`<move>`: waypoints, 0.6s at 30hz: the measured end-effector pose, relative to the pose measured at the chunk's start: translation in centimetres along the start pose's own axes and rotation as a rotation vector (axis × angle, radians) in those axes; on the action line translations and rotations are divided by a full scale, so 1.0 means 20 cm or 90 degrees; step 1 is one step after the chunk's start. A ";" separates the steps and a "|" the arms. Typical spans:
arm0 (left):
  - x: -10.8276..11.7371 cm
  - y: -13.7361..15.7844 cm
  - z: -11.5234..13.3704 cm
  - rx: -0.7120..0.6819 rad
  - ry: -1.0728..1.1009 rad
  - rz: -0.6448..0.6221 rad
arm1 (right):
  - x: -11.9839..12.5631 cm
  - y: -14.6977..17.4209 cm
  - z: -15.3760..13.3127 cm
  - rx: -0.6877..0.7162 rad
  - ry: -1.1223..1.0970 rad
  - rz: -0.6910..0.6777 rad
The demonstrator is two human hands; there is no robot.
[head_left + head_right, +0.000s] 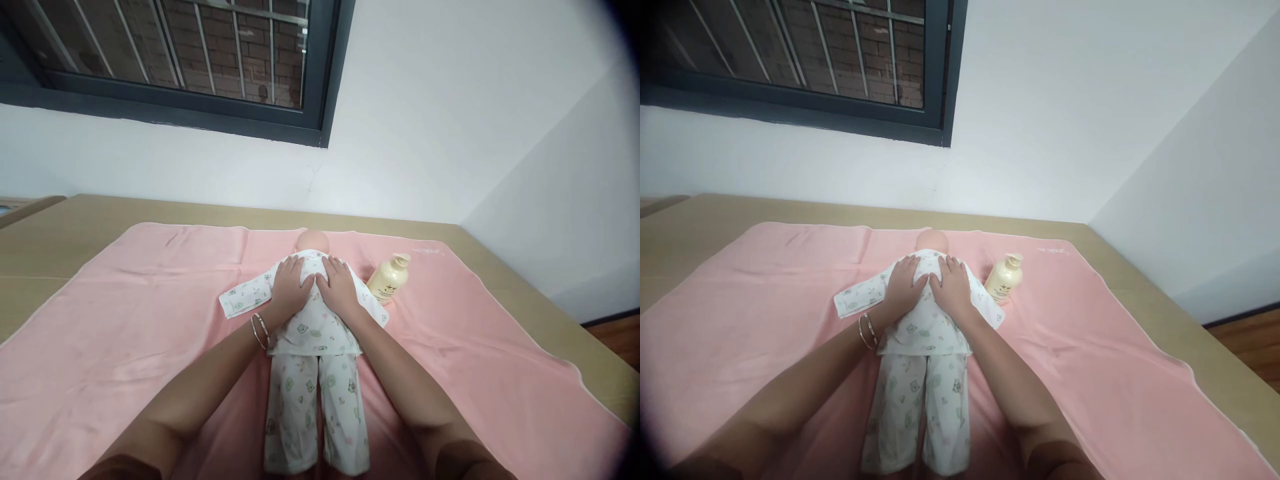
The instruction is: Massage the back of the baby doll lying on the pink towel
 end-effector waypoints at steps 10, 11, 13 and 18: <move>0.01 0.00 0.00 -0.004 -0.002 -0.009 | 0.00 0.00 0.00 -0.004 0.020 -0.003; 0.01 0.00 0.00 -0.005 -0.005 -0.013 | 0.00 0.00 0.00 -0.003 0.023 -0.003; 0.01 0.00 0.00 -0.009 -0.012 -0.014 | 0.00 0.00 0.00 0.001 0.032 -0.006; 0.02 -0.01 0.01 -0.032 -0.006 -0.002 | 0.02 -0.01 0.00 0.030 0.057 -0.019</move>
Point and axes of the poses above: each hand's wrist, its own y-axis away from the middle knuckle, its own x-axis out of the back of the hand, z = x × y, the point moved 1 cm from there along -y, towards the middle knuckle, and after that the axes turned 12 degrees about -y, right-handed, at the moved point
